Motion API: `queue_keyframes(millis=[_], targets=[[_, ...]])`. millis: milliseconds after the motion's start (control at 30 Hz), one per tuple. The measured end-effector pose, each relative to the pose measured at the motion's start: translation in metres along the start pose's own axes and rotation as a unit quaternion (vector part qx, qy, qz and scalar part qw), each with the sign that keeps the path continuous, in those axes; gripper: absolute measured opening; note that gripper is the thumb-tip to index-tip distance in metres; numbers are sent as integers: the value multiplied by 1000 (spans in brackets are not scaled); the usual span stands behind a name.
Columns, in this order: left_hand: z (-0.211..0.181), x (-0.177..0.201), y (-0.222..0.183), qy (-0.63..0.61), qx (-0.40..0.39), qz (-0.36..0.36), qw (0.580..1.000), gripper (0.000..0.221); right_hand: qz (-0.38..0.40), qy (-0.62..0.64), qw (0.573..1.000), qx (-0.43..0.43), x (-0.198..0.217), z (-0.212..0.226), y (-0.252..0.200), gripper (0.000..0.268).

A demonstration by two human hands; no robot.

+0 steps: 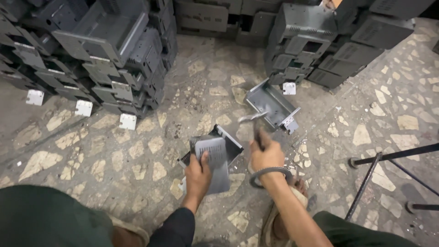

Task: Hammering and shaping metal electronic device casings on a production floor.

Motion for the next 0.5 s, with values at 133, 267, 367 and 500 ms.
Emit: queue_keyframes(millis=[133,267,367,500], targets=[[11,-11,2,0,33,3,999,47,-161,141,977,-20,21,-2,-17,52],[1,-11,5,-1,26,-23,999,46,-9,-38,999,-13,-4,-8,-15,47],[-8,-10,4,-22,19,-11,1000,44,-10,48,998,-39,21,7,-15,49],[0,-21,11,7,39,9,999,44,-66,242,952,-178,6,-36,-8,57]])
Point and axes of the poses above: each hand's wrist, its own y-axis towards the middle knuckle, its own x-axis out of the back of the hand, z = x × y, the point moved 10 cm from there along y, towards the middle knuckle, and after that the axes turned 6 degrees about -z, right-handed, at the moved point
